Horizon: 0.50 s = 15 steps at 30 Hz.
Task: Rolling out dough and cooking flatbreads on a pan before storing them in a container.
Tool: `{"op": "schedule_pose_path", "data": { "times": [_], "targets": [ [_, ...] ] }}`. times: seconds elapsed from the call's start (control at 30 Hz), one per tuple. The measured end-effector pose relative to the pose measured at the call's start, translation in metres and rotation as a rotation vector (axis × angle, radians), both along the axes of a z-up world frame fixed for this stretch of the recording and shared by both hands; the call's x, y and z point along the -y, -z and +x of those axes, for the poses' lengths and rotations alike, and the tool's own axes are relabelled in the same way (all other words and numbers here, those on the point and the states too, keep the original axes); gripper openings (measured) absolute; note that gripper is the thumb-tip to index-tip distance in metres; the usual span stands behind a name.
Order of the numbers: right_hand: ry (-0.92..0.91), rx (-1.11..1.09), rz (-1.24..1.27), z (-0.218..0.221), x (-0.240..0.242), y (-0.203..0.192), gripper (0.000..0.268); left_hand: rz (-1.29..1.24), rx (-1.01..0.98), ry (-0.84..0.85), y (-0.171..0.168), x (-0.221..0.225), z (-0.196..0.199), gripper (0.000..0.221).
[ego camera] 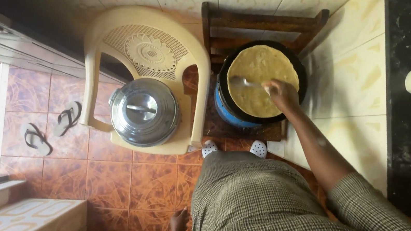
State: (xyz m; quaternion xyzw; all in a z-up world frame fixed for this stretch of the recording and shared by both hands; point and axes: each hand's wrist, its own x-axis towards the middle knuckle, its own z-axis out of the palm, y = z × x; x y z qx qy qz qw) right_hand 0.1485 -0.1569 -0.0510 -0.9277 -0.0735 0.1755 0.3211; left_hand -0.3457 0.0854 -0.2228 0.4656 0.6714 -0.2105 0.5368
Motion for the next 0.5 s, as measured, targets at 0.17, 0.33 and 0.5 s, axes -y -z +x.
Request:
{"op": "schedule_pose_path", "data": {
  "times": [0.17,0.33,0.5],
  "targets": [
    [0.206,0.333,-0.072,0.036,0.052,0.072,0.022,0.109,0.151,0.188,-0.011,-0.031,0.017,0.023],
    [0.346,-0.014,0.067,-0.014,0.025,0.007,0.038,0.235,0.238,-0.032,-0.001,-0.059,0.063,0.044],
    [0.247,0.195,-0.118,0.035,0.003,0.053,0.023,0.075,0.289,0.365,-0.006,-0.069,0.099,0.056]
  ]
}}
